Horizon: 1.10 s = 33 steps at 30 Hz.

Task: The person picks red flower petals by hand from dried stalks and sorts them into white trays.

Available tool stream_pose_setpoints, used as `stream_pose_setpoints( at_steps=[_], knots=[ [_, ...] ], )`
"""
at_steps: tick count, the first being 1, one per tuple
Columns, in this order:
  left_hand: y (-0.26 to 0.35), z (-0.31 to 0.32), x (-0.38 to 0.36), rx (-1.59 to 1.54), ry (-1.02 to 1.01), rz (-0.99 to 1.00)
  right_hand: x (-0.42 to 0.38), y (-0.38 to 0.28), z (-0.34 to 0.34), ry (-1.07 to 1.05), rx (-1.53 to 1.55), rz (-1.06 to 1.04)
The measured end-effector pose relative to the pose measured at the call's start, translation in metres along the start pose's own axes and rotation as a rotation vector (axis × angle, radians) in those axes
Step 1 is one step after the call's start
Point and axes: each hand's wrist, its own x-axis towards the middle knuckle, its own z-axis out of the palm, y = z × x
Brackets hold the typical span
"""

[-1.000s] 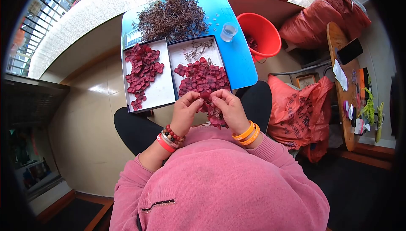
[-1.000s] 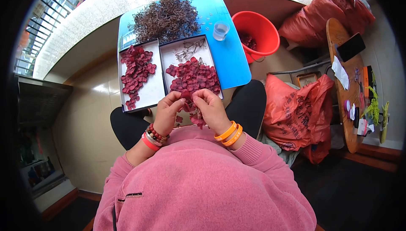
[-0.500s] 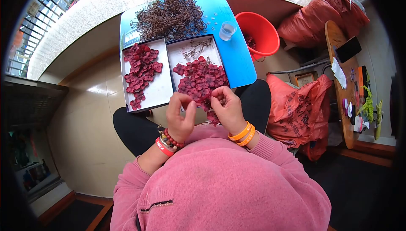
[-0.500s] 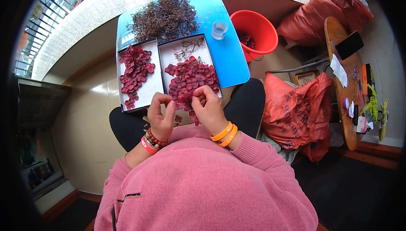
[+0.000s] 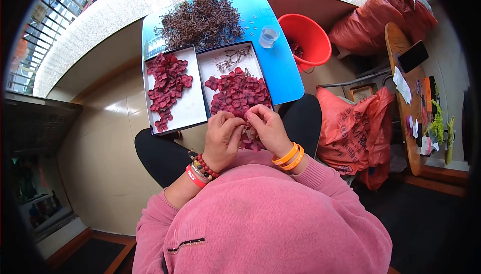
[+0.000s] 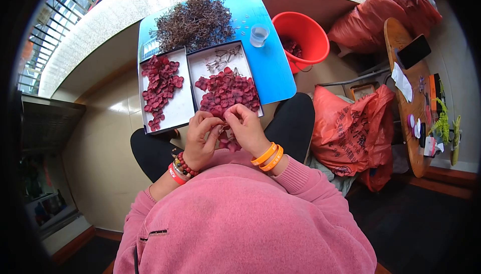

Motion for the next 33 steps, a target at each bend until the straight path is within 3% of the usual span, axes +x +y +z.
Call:
stream_pose_setpoints(
  at_steps=[5, 11, 14, 18, 21, 24, 25, 29, 31, 33],
  knots=[
    [-0.003, 0.0, 0.003, 0.079, 0.07, 0.044, -0.001, -0.002, -0.006, -0.101, -0.146, -0.244],
    [0.002, -0.007, 0.009, 0.296, 0.068, 0.266, -0.001, -0.018, -0.02, -0.229, -0.306, -0.191],
    [0.0, -0.011, 0.011, 0.304, 0.033, 0.311, 0.001, -0.013, -0.024, -0.329, -0.404, -0.304],
    [-0.004, -0.016, 0.013, 0.236, 0.0, 0.295, -0.004, -0.02, -0.022, -0.399, -0.164, -0.101],
    [-0.003, -0.008, 0.009, -0.037, -0.003, 0.084, -0.003, -0.015, -0.02, -0.387, -0.003, -0.08],
    [-0.006, -0.001, -0.001, -0.454, -0.057, -0.279, -0.003, -0.014, -0.017, -0.373, 0.175, -0.117],
    [-0.005, -0.004, -0.002, -0.497, -0.138, -0.336, -0.004, -0.012, -0.015, -0.356, 0.218, -0.139],
    [-0.013, 0.0, -0.005, -0.781, -0.185, -0.473, -0.007, -0.016, -0.011, -0.321, 0.291, -0.136],
    [-0.009, -0.005, -0.001, -0.892, -0.175, -0.586, -0.008, -0.018, -0.015, -0.306, 0.231, -0.018],
    [-0.01, -0.013, 0.002, -0.859, -0.14, -0.516, -0.009, -0.017, -0.014, -0.269, 0.172, 0.001]
  ],
)
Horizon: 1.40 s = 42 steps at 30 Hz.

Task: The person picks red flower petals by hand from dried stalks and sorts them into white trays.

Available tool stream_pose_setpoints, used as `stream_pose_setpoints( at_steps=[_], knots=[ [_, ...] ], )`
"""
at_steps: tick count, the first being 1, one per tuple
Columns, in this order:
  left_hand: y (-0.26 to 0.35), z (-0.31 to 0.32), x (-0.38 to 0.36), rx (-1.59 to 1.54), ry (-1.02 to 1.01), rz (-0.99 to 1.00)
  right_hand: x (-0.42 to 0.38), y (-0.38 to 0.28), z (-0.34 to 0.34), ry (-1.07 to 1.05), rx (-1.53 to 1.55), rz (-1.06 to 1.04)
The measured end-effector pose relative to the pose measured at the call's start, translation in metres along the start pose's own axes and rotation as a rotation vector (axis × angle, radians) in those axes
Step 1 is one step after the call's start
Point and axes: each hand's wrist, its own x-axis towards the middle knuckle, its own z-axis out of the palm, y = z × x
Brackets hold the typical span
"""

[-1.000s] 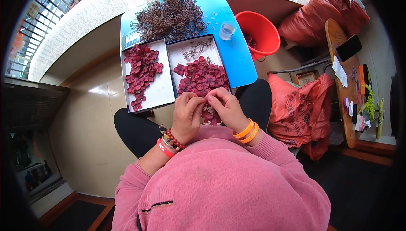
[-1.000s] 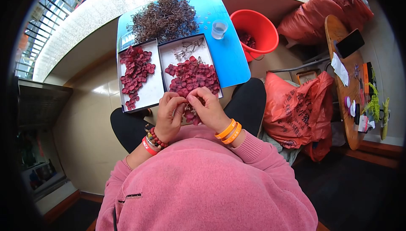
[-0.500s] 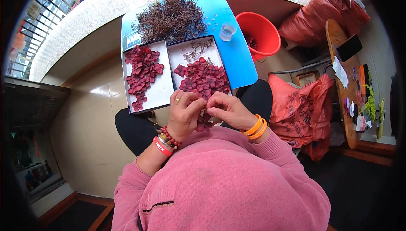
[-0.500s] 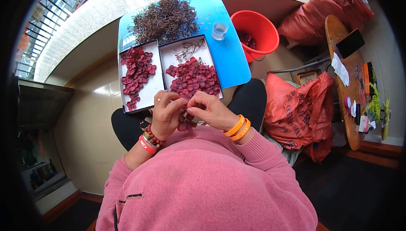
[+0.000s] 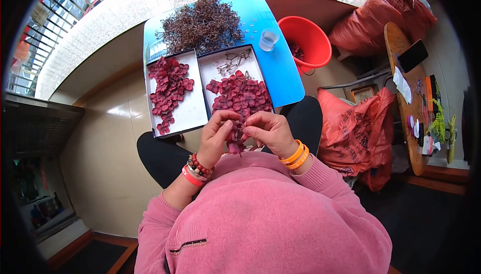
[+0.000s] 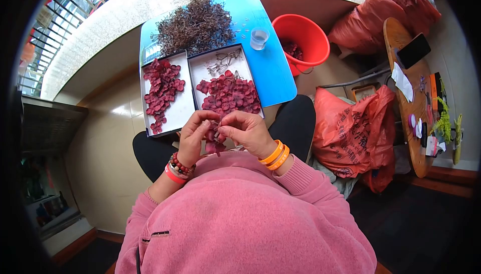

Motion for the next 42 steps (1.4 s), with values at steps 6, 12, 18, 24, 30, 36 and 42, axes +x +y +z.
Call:
stream_pose_setpoints(
  at_steps=[6, 12, 18, 24, 30, 36, 42],
  knots=[
    [0.006, -0.009, 0.002, 0.399, -0.103, 0.259, 0.001, 0.011, 0.011, 0.013, -0.065, -0.041],
    [-0.008, -0.009, -0.001, 0.821, -0.041, 0.442, 0.007, 0.02, 0.002, -0.059, -0.071, 0.158],
    [-0.02, -0.009, 0.002, 0.841, -0.092, 0.408, 0.01, 0.034, -0.009, -0.036, -0.064, 0.212],
    [-0.041, -0.02, 0.008, 0.497, -0.202, 0.084, 0.011, 0.06, -0.015, 0.147, -0.509, -0.22],
    [-0.05, -0.016, 0.026, 0.252, -0.065, 0.044, 0.012, 0.056, -0.017, 0.113, -0.696, -0.295],
    [-0.058, -0.007, 0.036, -0.006, -0.087, -0.249, 0.019, 0.049, -0.016, 0.161, -0.598, -0.454],
    [-0.083, -0.026, 0.061, 0.35, 0.052, -0.182, 0.022, 0.06, -0.028, 0.372, -0.284, 0.003]
  ],
)
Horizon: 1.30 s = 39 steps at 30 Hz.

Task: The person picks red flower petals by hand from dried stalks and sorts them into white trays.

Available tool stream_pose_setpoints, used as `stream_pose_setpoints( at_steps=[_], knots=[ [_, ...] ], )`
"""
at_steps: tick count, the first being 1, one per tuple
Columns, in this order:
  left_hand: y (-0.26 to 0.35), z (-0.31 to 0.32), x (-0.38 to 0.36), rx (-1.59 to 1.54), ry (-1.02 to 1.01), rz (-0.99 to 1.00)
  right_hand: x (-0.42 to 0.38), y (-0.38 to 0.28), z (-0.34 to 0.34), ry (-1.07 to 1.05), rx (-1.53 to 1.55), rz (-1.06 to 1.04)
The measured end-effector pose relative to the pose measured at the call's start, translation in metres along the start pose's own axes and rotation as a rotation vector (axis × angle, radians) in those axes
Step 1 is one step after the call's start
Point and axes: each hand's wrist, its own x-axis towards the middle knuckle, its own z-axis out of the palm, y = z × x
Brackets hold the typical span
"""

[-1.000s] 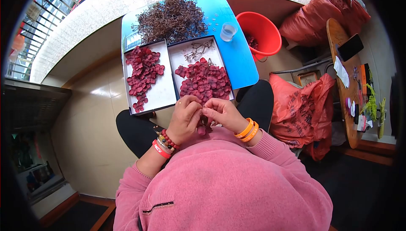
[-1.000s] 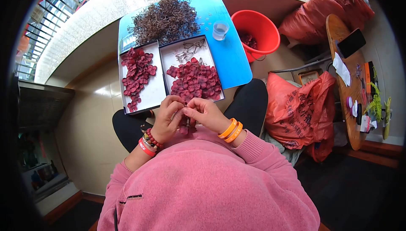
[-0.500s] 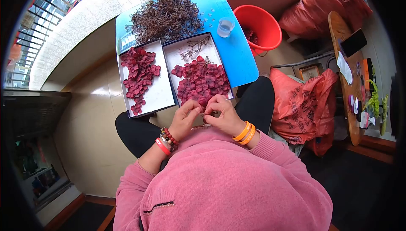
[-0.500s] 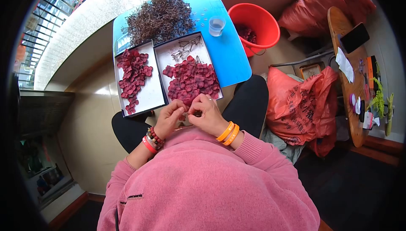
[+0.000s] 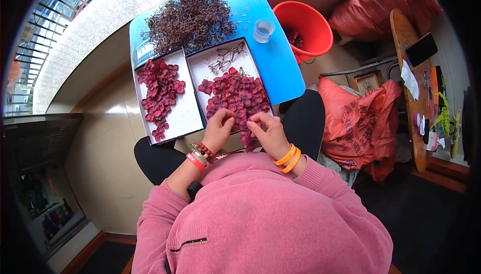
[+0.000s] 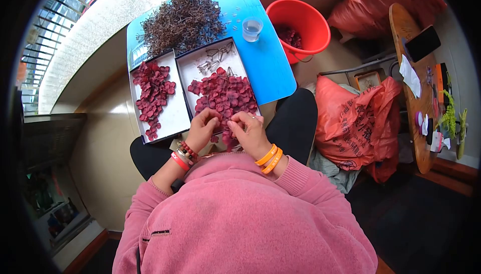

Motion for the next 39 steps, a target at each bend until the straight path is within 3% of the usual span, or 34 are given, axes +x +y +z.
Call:
stream_pose_setpoints(
  at_steps=[3, 5, 7, 10, 11, 18, 24, 27, 34, 37, 39],
  knots=[
    [0.0, -0.002, 0.022, 0.335, 0.147, 0.12, -0.001, -0.012, -0.008, 0.124, -0.562, -0.289],
    [-0.002, -0.002, 0.039, 0.657, 0.21, 0.317, 0.0, -0.011, -0.009, 0.136, -0.608, -0.44],
    [-0.005, 0.003, 0.05, 0.817, 0.229, 0.311, 0.005, -0.004, -0.01, 0.119, -0.551, -0.575],
    [-0.01, 0.007, 0.058, 1.002, 0.21, 0.311, -0.001, -0.004, -0.009, 0.014, -0.401, -0.31],
    [-0.013, 0.007, 0.06, 0.986, 0.211, 0.32, -0.003, -0.005, -0.009, -0.007, -0.351, -0.2],
    [0.002, -0.002, 0.045, 0.691, 0.307, 0.432, 0.008, 0.014, -0.009, -0.02, -0.03, -0.092],
    [0.025, -0.011, 0.009, 0.189, 0.265, 0.506, 0.012, -0.023, -0.015, -0.26, 0.463, 0.392],
    [0.033, -0.015, -0.01, 0.094, 0.261, 0.496, 0.012, -0.037, -0.012, -0.289, 0.616, 0.418],
    [0.049, -0.011, -0.035, -0.004, 0.273, 0.571, -0.001, -0.047, 0.005, -0.358, 0.408, 0.244],
    [0.049, -0.012, -0.038, 0.01, 0.264, 0.599, -0.011, -0.055, 0.018, -0.195, 0.297, 0.144],
    [0.056, -0.004, -0.043, -0.241, 0.265, 0.427, -0.012, -0.048, 0.02, -0.155, 0.196, 0.015]
  ],
)
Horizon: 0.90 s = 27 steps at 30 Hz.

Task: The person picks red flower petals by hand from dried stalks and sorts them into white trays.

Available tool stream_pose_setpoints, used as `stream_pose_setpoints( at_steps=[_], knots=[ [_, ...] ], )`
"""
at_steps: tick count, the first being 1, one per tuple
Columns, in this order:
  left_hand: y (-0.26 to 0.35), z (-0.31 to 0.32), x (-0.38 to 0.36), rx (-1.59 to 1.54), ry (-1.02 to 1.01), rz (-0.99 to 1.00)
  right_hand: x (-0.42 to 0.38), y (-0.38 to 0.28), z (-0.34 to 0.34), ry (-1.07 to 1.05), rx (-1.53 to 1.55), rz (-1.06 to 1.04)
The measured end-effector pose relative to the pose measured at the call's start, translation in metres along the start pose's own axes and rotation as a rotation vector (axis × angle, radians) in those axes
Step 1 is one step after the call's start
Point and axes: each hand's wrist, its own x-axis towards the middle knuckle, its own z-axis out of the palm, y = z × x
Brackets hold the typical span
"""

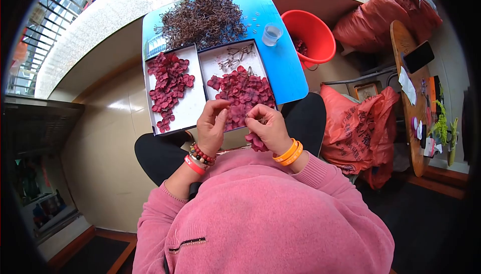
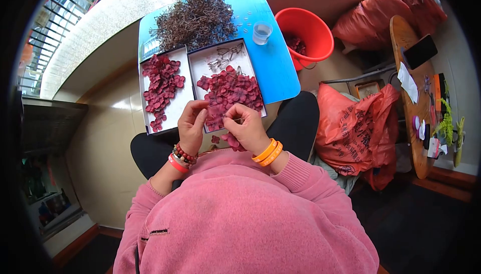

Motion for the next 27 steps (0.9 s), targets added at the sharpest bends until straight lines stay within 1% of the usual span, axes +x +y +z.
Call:
stream_pose_setpoints(
  at_steps=[1, 4, 5, 8, 10, 11, 13, 14, 16, 19, 20, 22, 25, 27],
  knots=[
    [0.004, 0.003, -0.001, -0.106, 0.034, -0.099, 0.0, 0.002, 0.0, 0.014, -0.055, -0.062],
    [0.002, -0.014, 0.004, -0.17, -0.197, -0.288, -0.005, 0.0, 0.005, 0.02, -0.145, -0.112],
    [0.002, -0.01, 0.001, -0.237, -0.17, -0.383, -0.006, 0.001, 0.005, 0.014, -0.215, -0.177],
    [0.015, -0.01, 0.003, -0.13, -0.275, -0.325, -0.007, 0.007, 0.004, 0.009, -0.404, -0.351],
    [0.003, -0.011, 0.0, -0.039, -0.259, -0.277, -0.007, 0.011, 0.002, 0.019, -0.504, -0.435],
    [-0.001, -0.012, -0.001, 0.008, -0.251, -0.252, -0.007, 0.013, 0.002, 0.02, -0.381, -0.34],
    [0.004, -0.005, -0.004, 0.002, -0.167, -0.238, -0.007, 0.015, 0.003, 0.021, -0.137, -0.149],
    [0.007, -0.001, -0.006, -0.002, -0.126, -0.232, -0.008, 0.012, 0.002, 0.005, -0.094, -0.117],
    [0.006, 0.0, -0.01, 0.06, -0.127, -0.182, -0.011, -0.003, 0.003, -0.027, -0.006, -0.053],
    [0.008, 0.006, -0.014, 0.173, -0.136, -0.089, -0.014, -0.01, 0.004, -0.029, 0.009, 0.002],
    [0.009, 0.007, -0.016, 0.216, -0.139, -0.053, -0.014, -0.007, 0.004, -0.011, -0.033, -0.039],
    [0.009, 0.011, -0.018, 0.187, -0.136, -0.065, -0.012, 0.003, 0.002, 0.023, -0.118, -0.121],
    [0.009, 0.01, -0.018, 0.176, -0.116, -0.093, -0.012, 0.008, 0.001, 0.053, -0.099, -0.116],
    [0.007, 0.008, -0.018, 0.184, -0.075, -0.11, -0.011, 0.003, -0.003, 0.103, -0.204, -0.242]
  ],
)
